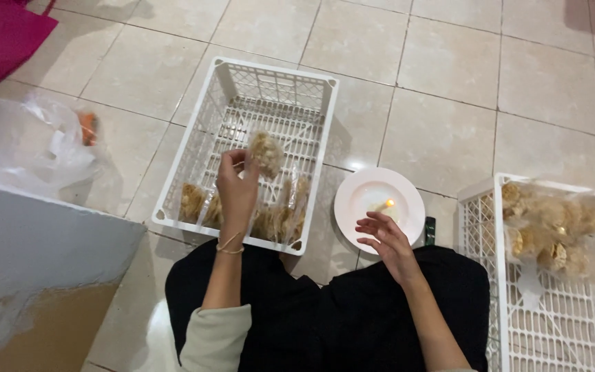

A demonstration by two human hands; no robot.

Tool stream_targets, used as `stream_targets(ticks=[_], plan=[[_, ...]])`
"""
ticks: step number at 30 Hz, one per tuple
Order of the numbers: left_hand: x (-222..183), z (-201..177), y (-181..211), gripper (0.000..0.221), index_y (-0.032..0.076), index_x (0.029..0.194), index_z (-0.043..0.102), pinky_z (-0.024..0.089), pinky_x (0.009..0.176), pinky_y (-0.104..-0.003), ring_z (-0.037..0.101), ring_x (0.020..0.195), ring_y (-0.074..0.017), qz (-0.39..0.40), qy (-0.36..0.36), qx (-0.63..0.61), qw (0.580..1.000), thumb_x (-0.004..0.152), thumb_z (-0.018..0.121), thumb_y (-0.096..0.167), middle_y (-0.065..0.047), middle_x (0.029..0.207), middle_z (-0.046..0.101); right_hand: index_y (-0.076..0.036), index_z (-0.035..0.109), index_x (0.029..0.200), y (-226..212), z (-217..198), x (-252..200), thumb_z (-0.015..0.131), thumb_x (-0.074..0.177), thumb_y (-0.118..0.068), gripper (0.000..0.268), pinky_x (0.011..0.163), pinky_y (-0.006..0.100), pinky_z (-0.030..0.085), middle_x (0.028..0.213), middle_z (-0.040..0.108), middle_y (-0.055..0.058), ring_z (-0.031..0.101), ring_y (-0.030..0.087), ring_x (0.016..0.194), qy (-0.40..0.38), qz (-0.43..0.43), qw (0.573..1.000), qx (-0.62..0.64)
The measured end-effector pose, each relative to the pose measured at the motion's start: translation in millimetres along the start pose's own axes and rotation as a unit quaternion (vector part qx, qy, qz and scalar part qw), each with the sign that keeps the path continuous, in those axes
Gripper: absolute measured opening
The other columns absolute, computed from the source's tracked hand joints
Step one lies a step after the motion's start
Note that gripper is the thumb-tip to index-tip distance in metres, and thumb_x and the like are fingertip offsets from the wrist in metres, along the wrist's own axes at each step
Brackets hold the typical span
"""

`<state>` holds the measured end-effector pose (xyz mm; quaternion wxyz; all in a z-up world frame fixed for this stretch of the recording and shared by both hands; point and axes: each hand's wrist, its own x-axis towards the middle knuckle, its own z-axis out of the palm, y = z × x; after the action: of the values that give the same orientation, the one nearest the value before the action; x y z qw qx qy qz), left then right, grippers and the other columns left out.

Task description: The person seals plastic bags containing round yellow snacks by holding the edge of each bag over the flame of a candle, then places the sealed bags into white plastic crates.

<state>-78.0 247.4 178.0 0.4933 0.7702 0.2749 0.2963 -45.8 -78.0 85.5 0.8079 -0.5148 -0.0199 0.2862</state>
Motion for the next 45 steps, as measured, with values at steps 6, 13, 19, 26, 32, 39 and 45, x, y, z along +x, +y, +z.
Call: stream_targets(ticks=[6, 13, 19, 26, 32, 39, 45], plan=[[-1, 16, -28, 0.019, 0.0, 0.104, 0.053, 0.052, 0.08, -0.056, 0.062, 0.096, -0.0474, -0.021, -0.06, 0.079, 0.995, 0.088, 0.059, 0.009, -0.023, 0.1, 0.055, 0.003, 0.054, 0.138, 9, -3, 8, 0.062, 0.087, -0.02, 0.056, 0.092, 0.051, 0.053, 0.122, 0.064, 0.028, 0.064, 0.04, 0.115, -0.006, 0.011, 1.0, -0.017], [3, 38, -68, 0.028, 0.004, 0.102, 0.049, 0.054, 0.077, -0.058, 0.066, 0.092, -0.0471, -0.078, -0.191, 0.197, 0.958, 0.098, 0.058, 0.031, -0.019, 0.102, 0.053, 0.004, 0.054, 0.137, 11, -5, 10, 0.062, 0.087, -0.02, 0.056, 0.091, 0.05, 0.053, 0.12, 0.064, 0.029, 0.065, 0.04, 0.112, -0.009, 0.016, 1.0, -0.019], [2, 50, -83, 0.018, 0.0, 0.102, 0.052, 0.056, 0.069, -0.053, 0.068, 0.087, -0.0445, -0.093, -0.266, 0.26, 0.924, 0.099, 0.054, 0.018, -0.022, 0.098, 0.057, 0.005, 0.053, 0.138, 13, -7, 9, 0.064, 0.086, -0.02, 0.058, 0.09, 0.049, 0.053, 0.119, 0.064, 0.028, 0.065, 0.039, 0.111, -0.007, 0.016, 1.0, -0.022], [-4, 40, -49, 0.018, -0.006, 0.103, 0.05, 0.052, 0.069, -0.057, 0.066, 0.086, -0.0525, -0.075, -0.246, 0.193, 0.947, 0.103, 0.044, 0.011, -0.031, 0.091, 0.059, 0.005, 0.054, 0.137, 10, -10, 7, 0.064, 0.087, -0.02, 0.057, 0.089, 0.047, 0.053, 0.117, 0.064, 0.027, 0.066, 0.038, 0.11, -0.013, 0.012, 1.0, -0.021], [-9, 38, -48, 0.027, -0.003, 0.108, 0.051, 0.049, 0.082, -0.065, 0.064, 0.099, -0.0594, -0.098, -0.302, 0.24, 0.917, 0.097, 0.049, 0.022, -0.038, 0.102, 0.063, 0.005, 0.055, 0.137, 7, -9, 2, 0.064, 0.089, -0.018, 0.054, 0.09, 0.046, 0.053, 0.117, 0.064, 0.026, 0.066, 0.037, 0.109, -0.014, 0.012, 1.0, -0.022], [-14, 52, -51, 0.04, -0.002, 0.117, 0.056, 0.042, 0.094, -0.06, 0.066, 0.103, -0.0518, -0.06, -0.237, 0.327, 0.913, 0.096, 0.054, 0.033, -0.031, 0.112, 0.065, 0.002, 0.058, 0.136, 3, -13, -3, 0.066, 0.092, -0.017, 0.049, 0.092, 0.042, 0.054, 0.116, 0.067, 0.021, 0.068, 0.031, 0.109, -0.002, 0.025, 0.998, -0.061], [-41, 67, -31, 0.035, 0.002, 0.125, 0.055, 0.041, 0.098, -0.062, 0.06, 0.111, -0.0498, 0.109, -0.075, 0.264, 0.955, 0.091, 0.063, 0.01, -0.024, 0.133, 0.048, 0.001, 0.071, 0.119, -13, -3, -15, 0.074, 0.09, -0.017, 0.034, 0.09, 0.039, 0.056, 0.109, 0.072, 0.017, 0.069, 0.027, 0.103, 0.032, 0.018, 0.989, -0.142]])
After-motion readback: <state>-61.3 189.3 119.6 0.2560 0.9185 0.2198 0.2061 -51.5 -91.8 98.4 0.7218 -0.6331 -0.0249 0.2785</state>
